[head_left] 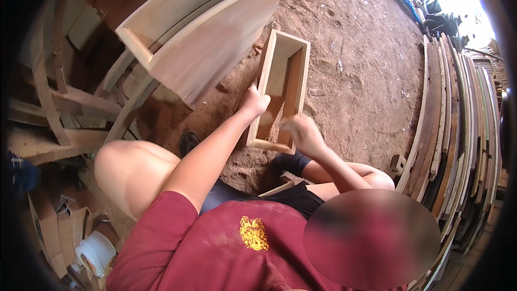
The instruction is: The person sits on the ground and assembles a small wooden drawer by fitting side panels into grooves on the base and back pieces. They repeatedly adjust and align the pieces by hand to ensure a snug fit.
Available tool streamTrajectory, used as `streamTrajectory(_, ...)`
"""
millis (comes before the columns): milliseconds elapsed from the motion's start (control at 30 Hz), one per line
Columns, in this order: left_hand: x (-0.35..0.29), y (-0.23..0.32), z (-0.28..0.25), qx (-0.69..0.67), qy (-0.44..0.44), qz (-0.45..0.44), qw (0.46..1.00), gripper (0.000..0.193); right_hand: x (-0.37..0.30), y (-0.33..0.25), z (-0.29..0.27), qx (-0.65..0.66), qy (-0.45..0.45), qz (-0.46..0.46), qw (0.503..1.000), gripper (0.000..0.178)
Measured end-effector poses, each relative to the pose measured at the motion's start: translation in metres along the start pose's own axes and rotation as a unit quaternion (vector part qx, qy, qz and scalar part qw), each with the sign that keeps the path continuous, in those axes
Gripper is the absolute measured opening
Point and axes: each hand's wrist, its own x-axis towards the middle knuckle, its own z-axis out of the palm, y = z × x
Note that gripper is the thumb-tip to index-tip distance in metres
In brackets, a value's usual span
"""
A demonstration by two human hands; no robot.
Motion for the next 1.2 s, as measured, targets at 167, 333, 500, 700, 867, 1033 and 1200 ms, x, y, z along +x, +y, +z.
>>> streamTrajectory(167, -0.012, 0.008, -0.001, 0.054, 0.045, 0.030, 0.997, 0.083, 0.102, 0.060, -0.021, 0.213, 0.248, 0.239, 0.914, 0.008)
streamTrajectory(333, -0.016, 0.015, -0.006, 0.103, 0.018, 0.043, 0.994, 0.082, 0.198, 0.114, -0.013, 0.079, 0.292, 0.221, 0.927, 0.019)
streamTrajectory(500, -0.016, 0.022, -0.008, 0.117, 0.008, 0.012, 0.993, 0.075, 0.234, 0.122, 0.007, 0.073, 0.200, 0.272, 0.938, 0.023)
streamTrajectory(700, -0.019, 0.024, -0.009, 0.100, 0.019, 0.013, 0.995, 0.072, 0.231, 0.125, 0.022, 0.182, 0.209, 0.273, 0.921, 0.022)
streamTrajectory(867, -0.017, 0.030, -0.007, 0.129, 0.008, -0.015, 0.992, 0.072, 0.217, 0.138, 0.039, 0.166, 0.252, 0.235, 0.924, 0.021)
streamTrajectory(1033, -0.015, 0.022, -0.006, 0.107, 0.018, 0.001, 0.994, 0.063, 0.223, 0.123, 0.028, 0.221, 0.228, 0.244, 0.916, 0.024)
streamTrajectory(1200, -0.015, 0.020, -0.005, 0.061, 0.026, 0.057, 0.996, 0.057, 0.234, 0.118, 0.027, 0.178, 0.287, 0.229, 0.913, 0.025)
